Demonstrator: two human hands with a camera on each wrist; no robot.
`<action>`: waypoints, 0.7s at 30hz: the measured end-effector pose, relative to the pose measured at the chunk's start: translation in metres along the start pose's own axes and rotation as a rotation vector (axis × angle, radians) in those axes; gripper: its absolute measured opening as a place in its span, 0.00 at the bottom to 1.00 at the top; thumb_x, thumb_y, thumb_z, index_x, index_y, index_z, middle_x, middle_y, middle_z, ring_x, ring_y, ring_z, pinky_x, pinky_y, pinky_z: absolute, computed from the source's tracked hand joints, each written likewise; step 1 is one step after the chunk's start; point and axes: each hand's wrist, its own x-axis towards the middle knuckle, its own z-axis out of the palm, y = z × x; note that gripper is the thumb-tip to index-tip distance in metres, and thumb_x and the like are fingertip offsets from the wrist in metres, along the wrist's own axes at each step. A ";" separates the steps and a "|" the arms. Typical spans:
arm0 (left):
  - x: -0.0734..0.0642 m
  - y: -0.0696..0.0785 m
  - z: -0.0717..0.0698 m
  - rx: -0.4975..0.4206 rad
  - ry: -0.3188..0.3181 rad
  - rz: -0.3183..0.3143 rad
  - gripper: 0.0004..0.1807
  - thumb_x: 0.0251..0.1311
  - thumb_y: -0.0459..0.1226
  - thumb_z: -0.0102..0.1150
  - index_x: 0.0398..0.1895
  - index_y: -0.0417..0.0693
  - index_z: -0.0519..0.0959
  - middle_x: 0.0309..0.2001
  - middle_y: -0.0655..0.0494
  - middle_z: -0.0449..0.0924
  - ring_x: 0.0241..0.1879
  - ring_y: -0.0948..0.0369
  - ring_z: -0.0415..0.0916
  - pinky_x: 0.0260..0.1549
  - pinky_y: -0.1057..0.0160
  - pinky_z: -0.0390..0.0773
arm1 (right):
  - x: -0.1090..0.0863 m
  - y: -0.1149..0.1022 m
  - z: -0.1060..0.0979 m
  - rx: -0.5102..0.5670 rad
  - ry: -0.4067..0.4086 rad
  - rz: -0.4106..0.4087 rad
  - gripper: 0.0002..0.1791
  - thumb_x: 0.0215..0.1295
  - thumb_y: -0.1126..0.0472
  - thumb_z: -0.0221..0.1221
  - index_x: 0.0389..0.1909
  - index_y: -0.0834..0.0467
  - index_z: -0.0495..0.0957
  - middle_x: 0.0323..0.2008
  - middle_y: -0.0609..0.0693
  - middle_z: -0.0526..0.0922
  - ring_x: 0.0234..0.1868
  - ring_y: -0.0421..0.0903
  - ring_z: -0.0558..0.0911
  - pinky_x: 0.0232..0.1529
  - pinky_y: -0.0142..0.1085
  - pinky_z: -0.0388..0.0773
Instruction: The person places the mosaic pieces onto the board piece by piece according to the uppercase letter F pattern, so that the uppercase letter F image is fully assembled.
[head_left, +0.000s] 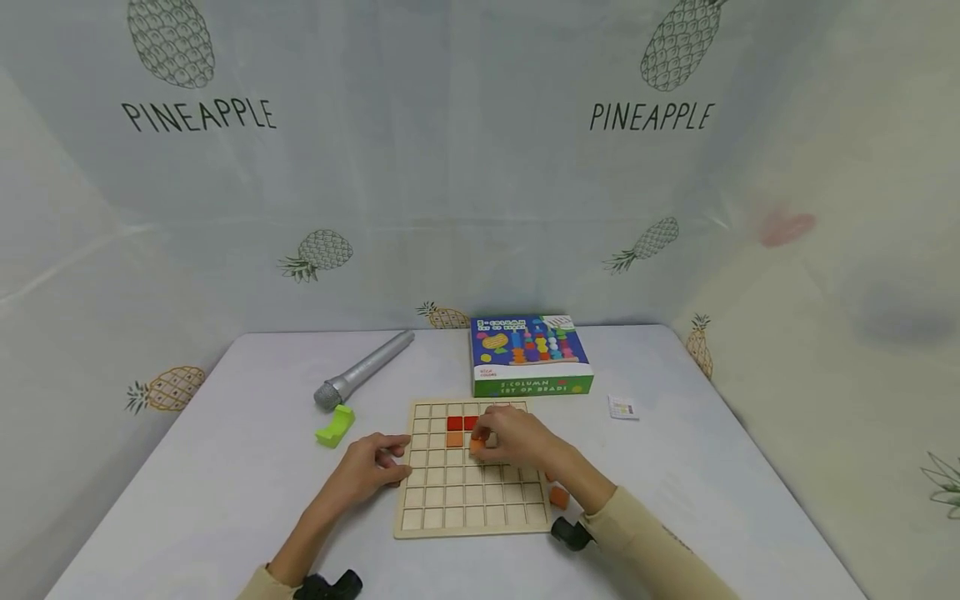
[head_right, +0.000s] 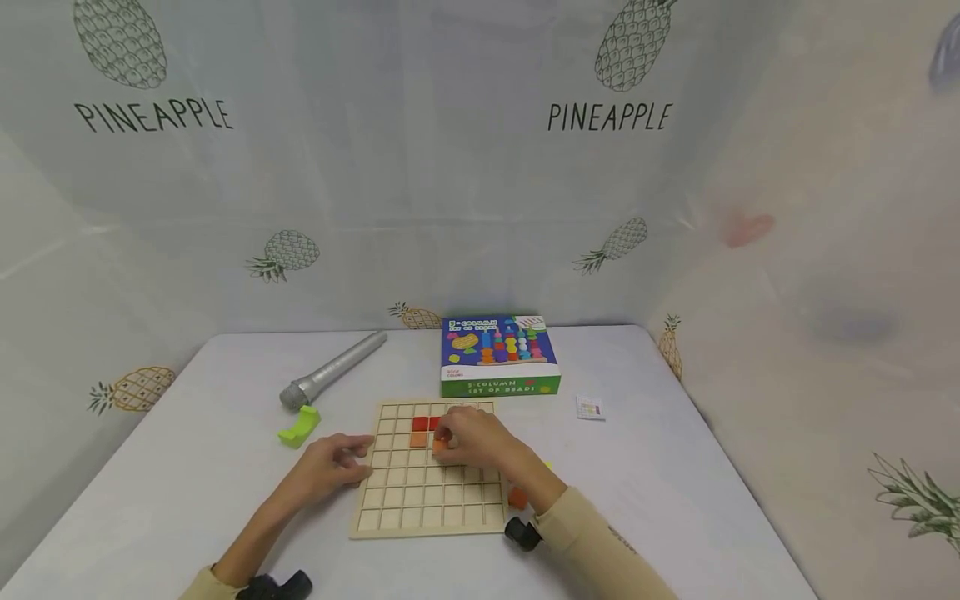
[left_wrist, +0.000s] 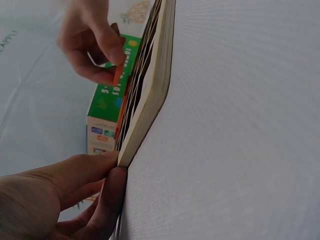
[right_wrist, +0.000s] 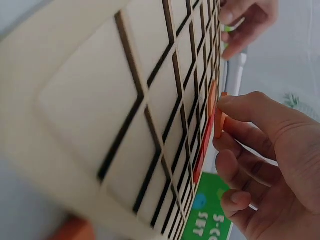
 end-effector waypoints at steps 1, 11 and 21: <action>0.000 0.000 0.000 0.001 -0.001 -0.004 0.27 0.49 0.33 0.73 0.56 0.36 0.79 0.38 0.50 0.80 0.30 0.68 0.78 0.27 0.71 0.79 | 0.001 -0.002 0.001 0.001 -0.005 -0.004 0.12 0.59 0.50 0.68 0.40 0.51 0.85 0.36 0.42 0.81 0.38 0.39 0.80 0.38 0.28 0.78; 0.001 0.001 -0.001 0.015 0.006 0.005 0.27 0.50 0.32 0.73 0.56 0.35 0.79 0.38 0.48 0.81 0.30 0.68 0.78 0.28 0.72 0.78 | 0.011 -0.019 0.010 -0.016 0.012 -0.075 0.10 0.61 0.53 0.67 0.39 0.52 0.85 0.36 0.43 0.82 0.37 0.35 0.79 0.37 0.25 0.77; -0.002 0.002 0.000 0.025 0.014 0.017 0.27 0.49 0.33 0.72 0.55 0.35 0.80 0.38 0.49 0.82 0.29 0.69 0.75 0.27 0.72 0.77 | 0.013 -0.027 0.017 0.000 -0.032 -0.025 0.10 0.61 0.50 0.67 0.40 0.49 0.84 0.36 0.40 0.80 0.34 0.33 0.73 0.36 0.25 0.73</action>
